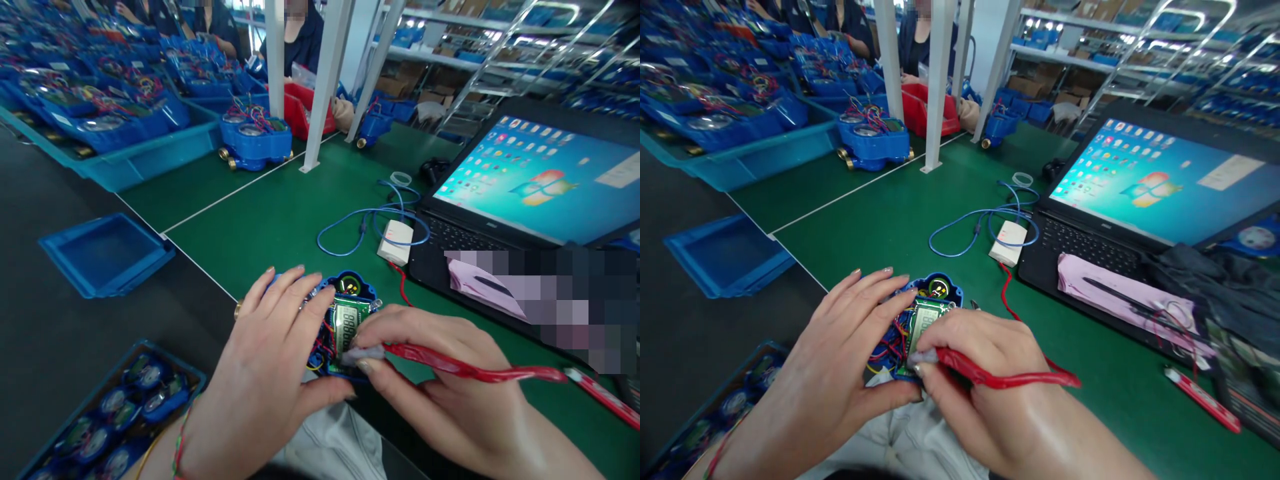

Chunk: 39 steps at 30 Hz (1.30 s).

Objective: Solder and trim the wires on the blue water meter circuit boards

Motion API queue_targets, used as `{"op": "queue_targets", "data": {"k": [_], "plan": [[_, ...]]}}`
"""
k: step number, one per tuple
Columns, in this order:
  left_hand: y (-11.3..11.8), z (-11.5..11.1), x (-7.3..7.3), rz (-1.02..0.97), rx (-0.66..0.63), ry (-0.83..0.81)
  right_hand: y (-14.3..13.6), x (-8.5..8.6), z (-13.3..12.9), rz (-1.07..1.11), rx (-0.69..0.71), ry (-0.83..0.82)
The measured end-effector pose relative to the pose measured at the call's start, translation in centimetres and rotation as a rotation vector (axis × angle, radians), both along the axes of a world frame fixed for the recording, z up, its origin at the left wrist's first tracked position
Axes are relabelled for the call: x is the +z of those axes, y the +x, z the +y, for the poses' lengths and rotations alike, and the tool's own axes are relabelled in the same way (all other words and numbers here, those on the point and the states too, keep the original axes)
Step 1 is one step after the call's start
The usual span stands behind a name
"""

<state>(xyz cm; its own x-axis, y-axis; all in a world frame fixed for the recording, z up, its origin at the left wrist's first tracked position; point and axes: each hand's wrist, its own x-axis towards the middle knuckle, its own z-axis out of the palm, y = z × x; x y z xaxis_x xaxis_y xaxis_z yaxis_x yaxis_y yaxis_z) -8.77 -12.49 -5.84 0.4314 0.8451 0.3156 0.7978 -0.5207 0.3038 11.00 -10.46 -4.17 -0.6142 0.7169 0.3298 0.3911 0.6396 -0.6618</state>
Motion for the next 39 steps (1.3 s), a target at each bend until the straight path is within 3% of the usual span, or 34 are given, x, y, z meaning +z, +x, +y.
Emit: {"op": "queue_targets", "data": {"k": [7, 15, 21, 25, 31, 36, 39], "plan": [[0.0, -0.2, 0.1, 0.003, -0.002, -0.010, 0.0, 0.3, 0.0, 0.012, -0.018, -0.095], [-1.1, 1.3, 0.1, -0.027, -0.088, -0.088, -0.6, 0.5, 0.3, 0.098, -0.195, -0.114], [-1.8, 1.1, 0.8, -0.234, -0.126, -0.192, -0.8, 0.3, 0.4, 0.182, -0.255, -0.138], [-0.8, 0.1, 1.9, -0.381, -0.096, -0.129, -0.7, 0.5, -0.1, 0.317, -0.249, -0.115], [1.8, -0.9, 3.4, -0.550, -0.073, -0.020, -0.7, 0.9, -1.1, 0.481, -0.124, -0.190], [2.7, -2.1, 3.4, -0.660, -0.027, -0.026, -1.1, 1.1, -1.6, 0.564, -0.124, -0.143], [1.9, -2.8, 3.1, -0.593, 0.035, 0.043, -0.6, 1.2, -1.3, 0.594, -0.190, -0.108]]}}
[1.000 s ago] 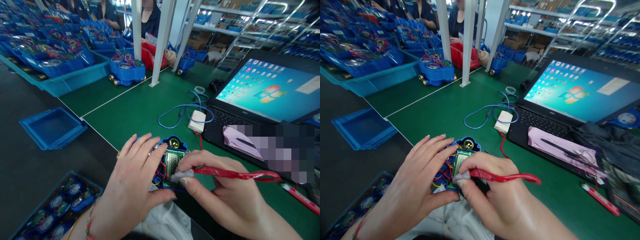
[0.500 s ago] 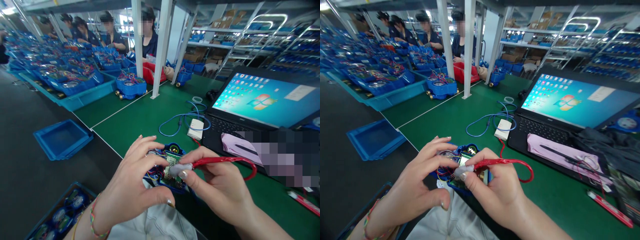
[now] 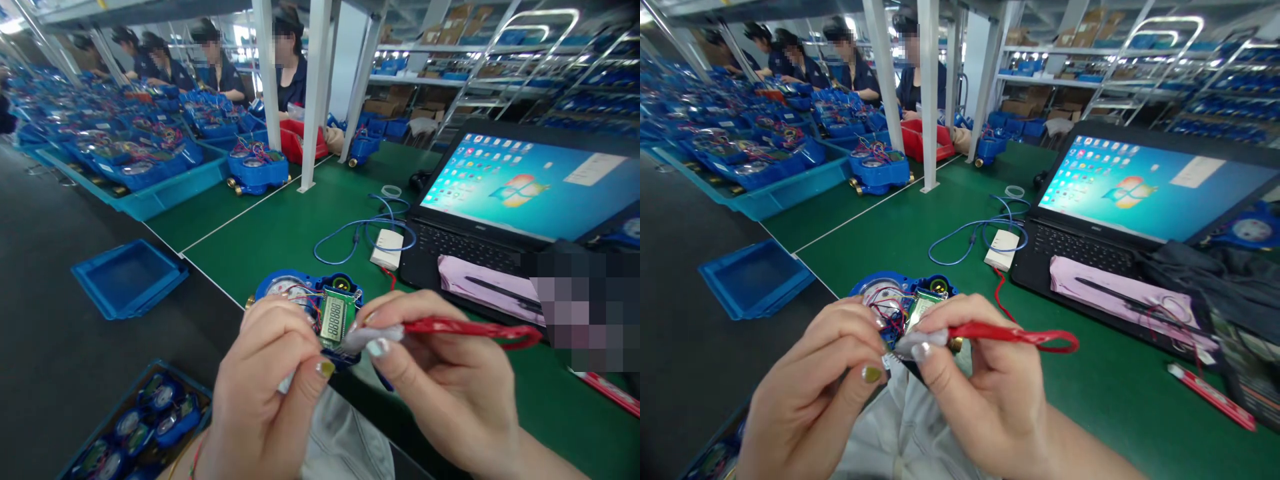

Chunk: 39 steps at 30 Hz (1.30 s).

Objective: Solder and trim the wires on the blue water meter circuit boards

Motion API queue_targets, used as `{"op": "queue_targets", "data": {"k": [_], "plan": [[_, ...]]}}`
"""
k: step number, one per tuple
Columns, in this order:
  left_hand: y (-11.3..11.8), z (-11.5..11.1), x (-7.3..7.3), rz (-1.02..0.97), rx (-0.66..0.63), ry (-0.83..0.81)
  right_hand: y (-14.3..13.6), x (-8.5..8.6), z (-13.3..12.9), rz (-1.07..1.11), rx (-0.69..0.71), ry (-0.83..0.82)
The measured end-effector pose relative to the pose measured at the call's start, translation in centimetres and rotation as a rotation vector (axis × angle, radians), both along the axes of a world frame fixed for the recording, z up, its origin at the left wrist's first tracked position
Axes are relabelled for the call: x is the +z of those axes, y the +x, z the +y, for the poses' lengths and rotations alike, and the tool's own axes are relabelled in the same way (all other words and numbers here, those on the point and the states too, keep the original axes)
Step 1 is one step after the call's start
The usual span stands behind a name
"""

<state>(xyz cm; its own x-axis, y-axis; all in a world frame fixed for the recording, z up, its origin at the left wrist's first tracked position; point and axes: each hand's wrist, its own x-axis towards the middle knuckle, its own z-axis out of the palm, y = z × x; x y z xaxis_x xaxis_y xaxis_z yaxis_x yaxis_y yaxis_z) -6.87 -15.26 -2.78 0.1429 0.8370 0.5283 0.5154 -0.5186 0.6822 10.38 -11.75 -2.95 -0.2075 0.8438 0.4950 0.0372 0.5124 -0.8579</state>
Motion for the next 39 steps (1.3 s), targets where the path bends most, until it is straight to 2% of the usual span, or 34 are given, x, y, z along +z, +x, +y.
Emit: {"op": "queue_targets", "data": {"k": [3, 7, 9, 12, 15, 21, 39], "plan": [[-1.4, -0.3, -0.6, 0.084, 0.039, 0.038, 0.7, 0.0, 0.7, -0.072, -0.107, -0.021], [-2.4, 0.1, -1.5, 0.125, 0.085, 0.074, 0.7, -0.3, 1.3, -0.272, 0.024, -0.069], [-2.3, 0.7, -2.1, 0.224, 0.111, 0.076, 0.3, -0.5, 1.4, -0.325, 0.080, -0.086], [-1.8, 1.5, -3.1, 0.441, 0.051, -0.005, -0.1, -0.8, 1.6, -0.379, 0.074, -0.102], [-1.5, 1.8, -4.1, 0.548, 0.031, -0.059, -0.3, -0.9, 1.6, -0.415, 0.091, -0.064], [-2.1, 1.4, -4.2, 0.526, -0.028, -0.076, -0.5, -0.9, 1.5, -0.467, 0.123, 0.030], [-2.2, 1.2, -4.4, 0.511, -0.040, -0.057, -0.8, -0.7, 1.2, -0.514, 0.115, 0.058]]}}
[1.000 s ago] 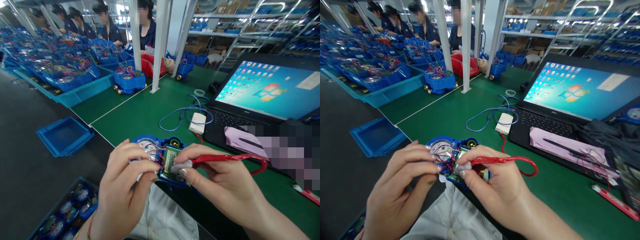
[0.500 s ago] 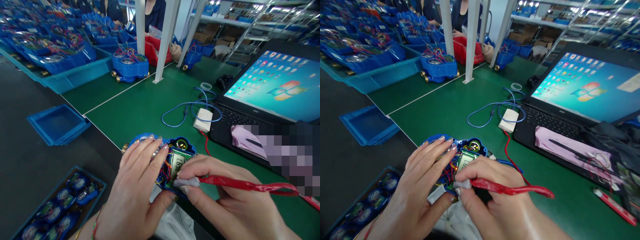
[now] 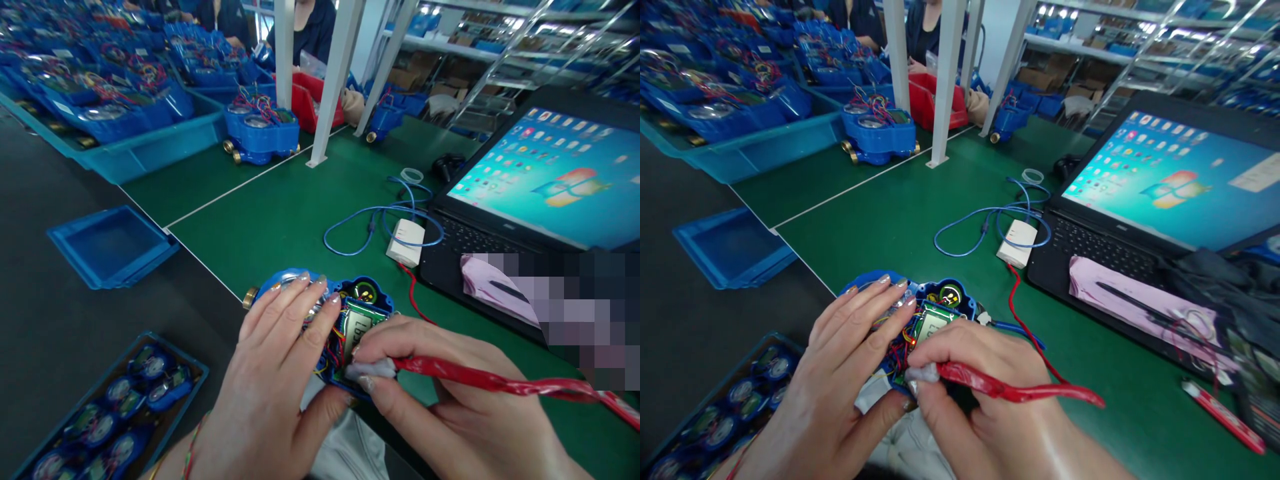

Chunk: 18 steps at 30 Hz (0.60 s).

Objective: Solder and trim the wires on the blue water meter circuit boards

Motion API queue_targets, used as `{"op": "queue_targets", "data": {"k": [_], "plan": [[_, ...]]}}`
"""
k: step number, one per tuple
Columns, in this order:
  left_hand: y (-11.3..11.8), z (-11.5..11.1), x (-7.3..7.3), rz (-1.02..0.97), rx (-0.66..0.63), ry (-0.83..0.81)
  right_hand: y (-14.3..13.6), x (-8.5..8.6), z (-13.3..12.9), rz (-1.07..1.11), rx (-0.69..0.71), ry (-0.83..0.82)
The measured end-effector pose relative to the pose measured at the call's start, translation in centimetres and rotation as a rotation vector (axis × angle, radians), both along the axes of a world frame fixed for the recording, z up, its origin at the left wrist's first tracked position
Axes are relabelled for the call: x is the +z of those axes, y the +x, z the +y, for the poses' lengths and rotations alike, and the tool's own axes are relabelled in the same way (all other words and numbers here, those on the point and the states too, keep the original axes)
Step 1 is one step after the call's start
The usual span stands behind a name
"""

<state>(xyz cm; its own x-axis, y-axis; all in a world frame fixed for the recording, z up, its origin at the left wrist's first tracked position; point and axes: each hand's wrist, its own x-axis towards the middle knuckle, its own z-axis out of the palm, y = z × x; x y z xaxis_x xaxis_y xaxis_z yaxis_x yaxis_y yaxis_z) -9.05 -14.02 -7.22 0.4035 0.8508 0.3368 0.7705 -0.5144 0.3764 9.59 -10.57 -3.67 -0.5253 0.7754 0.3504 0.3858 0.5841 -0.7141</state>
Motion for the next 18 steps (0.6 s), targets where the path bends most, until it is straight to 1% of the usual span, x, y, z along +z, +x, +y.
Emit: {"op": "queue_targets", "data": {"k": [11, 18], "plan": [[-0.11, -0.10, -0.01, 0.018, -0.005, 0.002, -0.20, 0.02, 0.01, -0.007, 0.004, -0.003], [0.03, 0.05, -0.13, 0.015, -0.004, 0.042, -0.14, -0.06, 0.05, 0.003, 0.000, -0.020]]}}
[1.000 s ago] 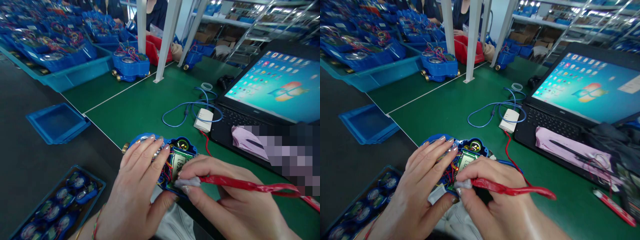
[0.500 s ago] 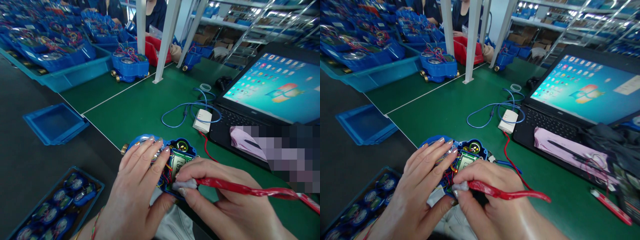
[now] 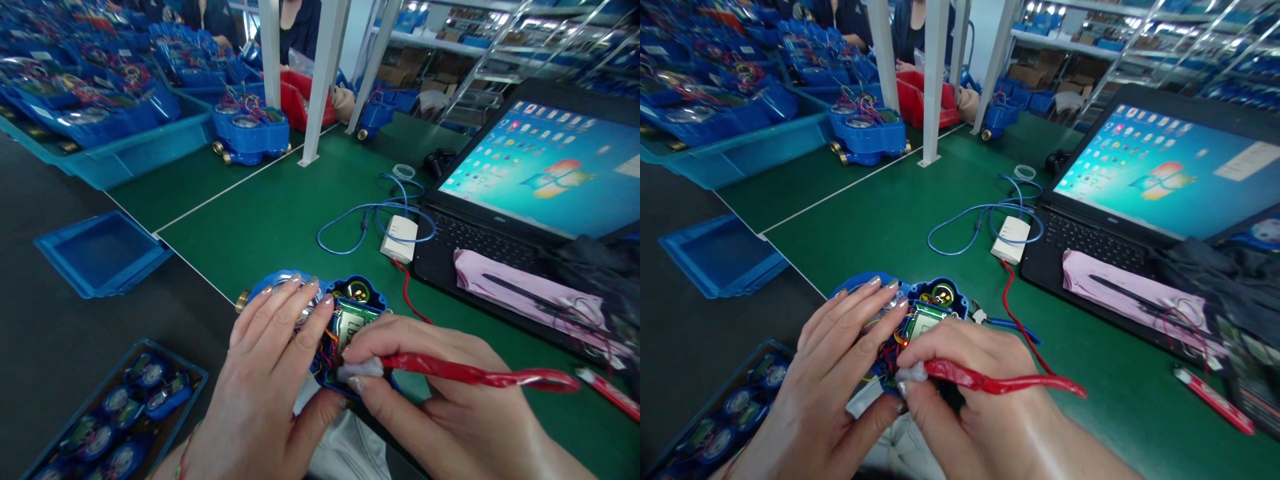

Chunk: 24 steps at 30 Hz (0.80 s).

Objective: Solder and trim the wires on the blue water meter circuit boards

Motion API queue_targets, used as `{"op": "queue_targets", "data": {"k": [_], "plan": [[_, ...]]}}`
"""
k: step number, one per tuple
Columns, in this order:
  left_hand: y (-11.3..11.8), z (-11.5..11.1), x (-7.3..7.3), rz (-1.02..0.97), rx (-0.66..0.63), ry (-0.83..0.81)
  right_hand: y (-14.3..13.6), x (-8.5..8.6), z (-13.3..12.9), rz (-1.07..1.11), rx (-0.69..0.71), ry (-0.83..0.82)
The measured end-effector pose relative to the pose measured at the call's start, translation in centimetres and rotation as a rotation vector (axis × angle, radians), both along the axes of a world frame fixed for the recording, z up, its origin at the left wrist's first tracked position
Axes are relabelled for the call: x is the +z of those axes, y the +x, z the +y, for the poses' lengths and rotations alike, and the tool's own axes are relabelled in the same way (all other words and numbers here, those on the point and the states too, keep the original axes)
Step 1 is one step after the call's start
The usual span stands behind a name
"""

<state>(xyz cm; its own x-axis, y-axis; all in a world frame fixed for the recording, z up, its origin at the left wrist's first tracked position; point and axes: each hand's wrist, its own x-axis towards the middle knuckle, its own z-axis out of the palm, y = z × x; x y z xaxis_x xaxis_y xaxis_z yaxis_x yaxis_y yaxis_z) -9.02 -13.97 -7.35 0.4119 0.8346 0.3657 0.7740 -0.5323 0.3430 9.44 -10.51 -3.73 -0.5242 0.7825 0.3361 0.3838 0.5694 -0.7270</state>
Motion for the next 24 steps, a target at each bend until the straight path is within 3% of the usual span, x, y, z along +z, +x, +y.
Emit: {"op": "queue_targets", "data": {"k": [24], "plan": [[-0.11, -0.01, -0.16, 0.030, 0.010, 0.038, 0.02, -0.69, -0.44, -0.008, 0.008, 0.069]]}}
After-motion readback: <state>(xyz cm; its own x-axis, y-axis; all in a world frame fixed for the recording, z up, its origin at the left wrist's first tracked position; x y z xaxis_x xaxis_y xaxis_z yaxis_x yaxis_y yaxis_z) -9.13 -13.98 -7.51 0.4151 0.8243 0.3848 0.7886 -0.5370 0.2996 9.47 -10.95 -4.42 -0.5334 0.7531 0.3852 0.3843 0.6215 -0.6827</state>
